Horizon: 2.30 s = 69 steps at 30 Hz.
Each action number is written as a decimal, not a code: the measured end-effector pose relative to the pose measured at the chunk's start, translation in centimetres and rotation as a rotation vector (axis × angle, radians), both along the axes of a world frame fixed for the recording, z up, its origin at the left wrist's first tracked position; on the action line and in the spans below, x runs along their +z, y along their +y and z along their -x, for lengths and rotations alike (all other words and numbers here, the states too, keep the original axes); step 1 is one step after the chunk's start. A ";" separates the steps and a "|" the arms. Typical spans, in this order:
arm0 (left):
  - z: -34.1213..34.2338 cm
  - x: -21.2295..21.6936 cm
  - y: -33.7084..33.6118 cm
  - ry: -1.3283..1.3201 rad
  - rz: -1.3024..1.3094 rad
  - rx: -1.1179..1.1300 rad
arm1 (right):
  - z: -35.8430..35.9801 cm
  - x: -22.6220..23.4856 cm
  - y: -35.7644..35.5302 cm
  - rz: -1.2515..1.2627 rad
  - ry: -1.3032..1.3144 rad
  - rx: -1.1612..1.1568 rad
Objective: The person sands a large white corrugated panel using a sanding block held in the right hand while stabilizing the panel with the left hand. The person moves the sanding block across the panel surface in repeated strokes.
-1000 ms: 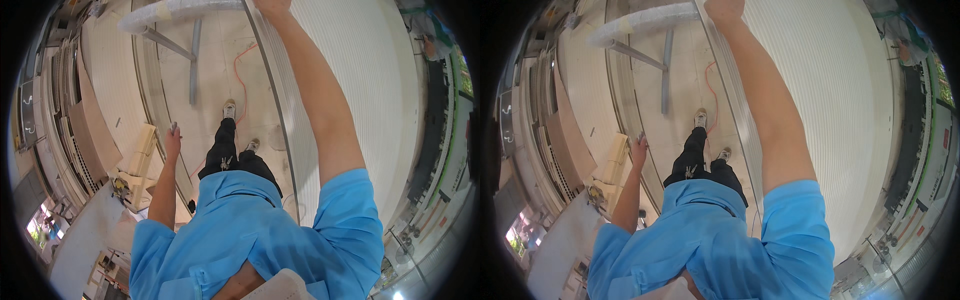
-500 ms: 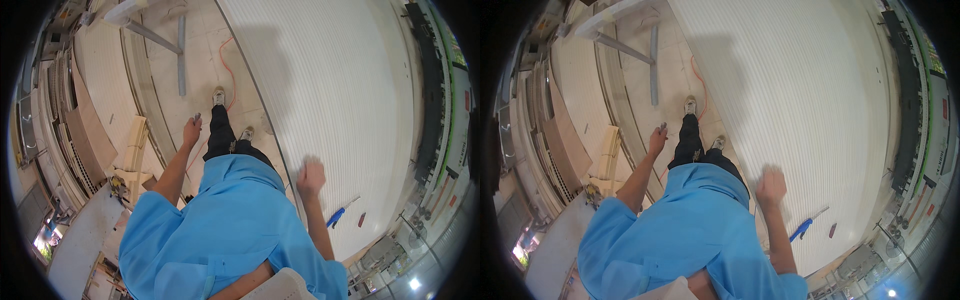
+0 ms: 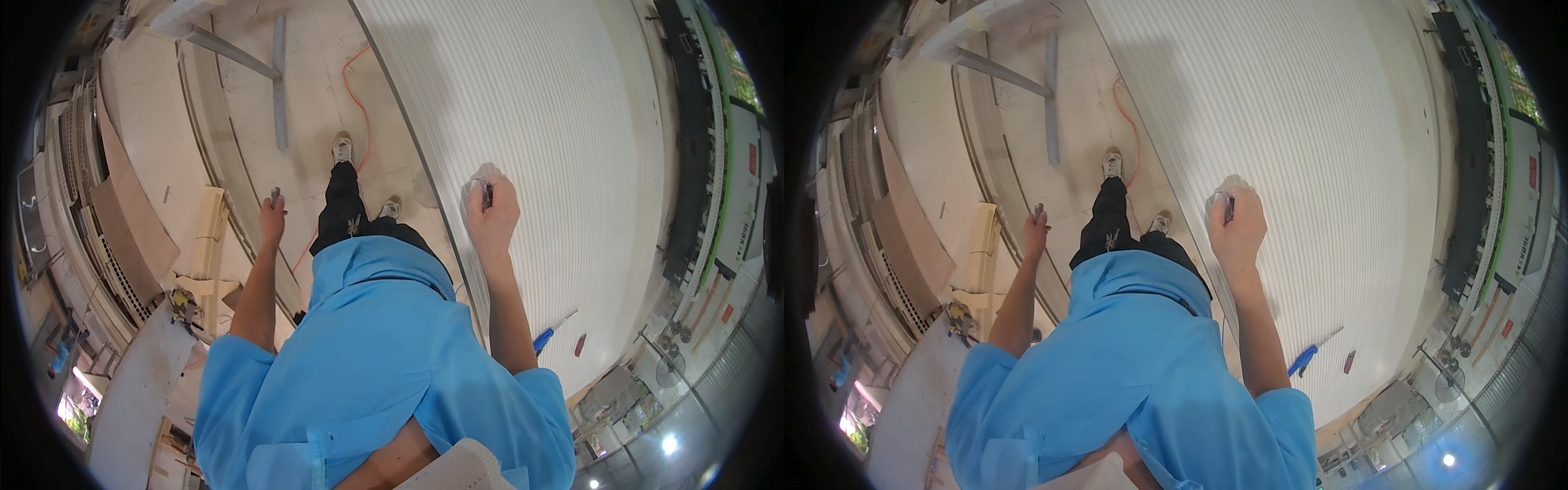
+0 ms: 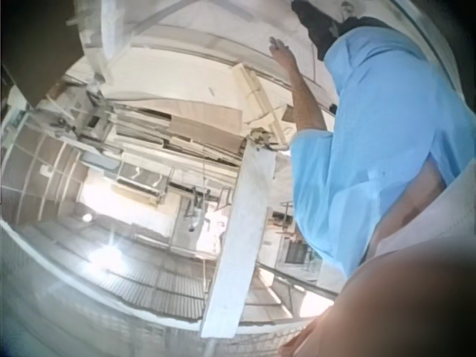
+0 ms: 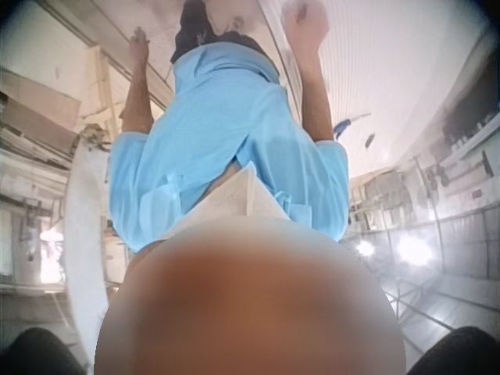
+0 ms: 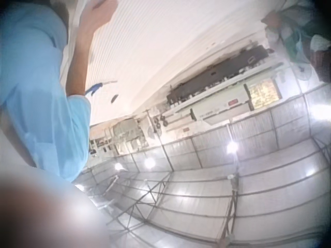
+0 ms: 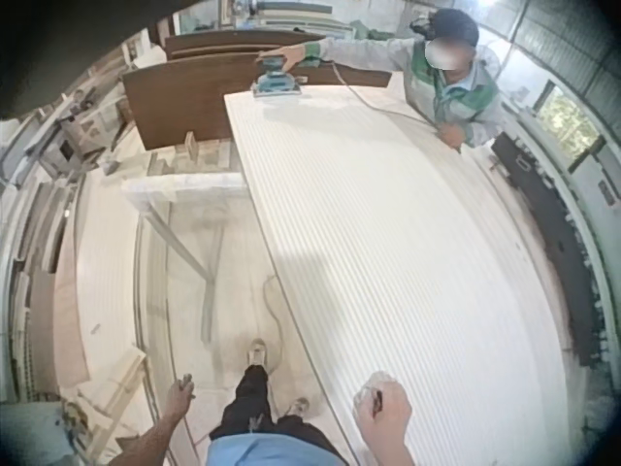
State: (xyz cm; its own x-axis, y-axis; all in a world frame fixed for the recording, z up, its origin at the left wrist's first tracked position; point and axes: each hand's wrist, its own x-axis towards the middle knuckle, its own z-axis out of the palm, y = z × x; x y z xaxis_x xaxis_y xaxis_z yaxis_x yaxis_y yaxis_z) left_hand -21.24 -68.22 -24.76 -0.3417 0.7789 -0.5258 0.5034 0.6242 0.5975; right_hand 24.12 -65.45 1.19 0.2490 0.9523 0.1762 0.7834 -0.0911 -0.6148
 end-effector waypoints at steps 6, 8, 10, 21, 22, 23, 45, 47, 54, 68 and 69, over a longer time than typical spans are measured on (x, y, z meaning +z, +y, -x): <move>-0.1 0.8 2.0 0.002 -0.006 -0.001 | 0.0 -0.4 -1.2 -0.094 -0.152 0.039; -1.6 1.5 2.3 -0.032 -0.021 -0.028 | 0.0 -0.9 -1.1 -0.130 -0.178 0.048; -3.4 2.0 2.4 -0.069 -0.021 -0.045 | -0.1 -1.2 -1.1 -0.131 -0.188 0.059; -5.4 0.8 -2.0 -0.071 0.083 -0.064 | 1.7 -0.9 1.7 -0.079 -0.436 0.140; -5.0 0.7 -2.4 -0.074 0.082 -0.035 | 2.0 -1.0 3.2 -0.109 -0.428 0.139; -4.5 0.4 -2.7 -0.074 0.083 -0.013 | 2.4 -1.2 5.4 -0.097 -0.418 0.148; -3.9 0.0 5.4 -0.059 -0.067 -0.116 | 0.3 -2.5 5.2 -0.049 -0.427 0.289; -5.6 -0.1 4.3 -0.049 -0.010 -0.178 | -1.7 -1.2 -3.6 0.044 -0.374 0.236; -7.0 0.2 -0.9 -0.125 0.048 -0.173 | -4.6 -1.1 -18.6 0.117 -0.366 0.065; -3.4 1.3 7.0 -0.081 -0.080 -0.275 | 2.6 -2.9 6.5 -0.057 -0.375 0.116; -4.0 1.5 7.7 -0.076 -0.089 -0.281 | 1.1 -2.6 2.0 0.153 -0.354 0.088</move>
State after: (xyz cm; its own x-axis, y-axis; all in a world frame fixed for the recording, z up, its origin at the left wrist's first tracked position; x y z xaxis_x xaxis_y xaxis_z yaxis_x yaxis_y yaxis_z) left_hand -17.27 -60.54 -23.28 -0.0688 0.8817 -0.4667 0.6009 0.4101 0.6861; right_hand 22.99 -63.49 -1.36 0.1149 0.9892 0.0909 0.9533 -0.0841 -0.2900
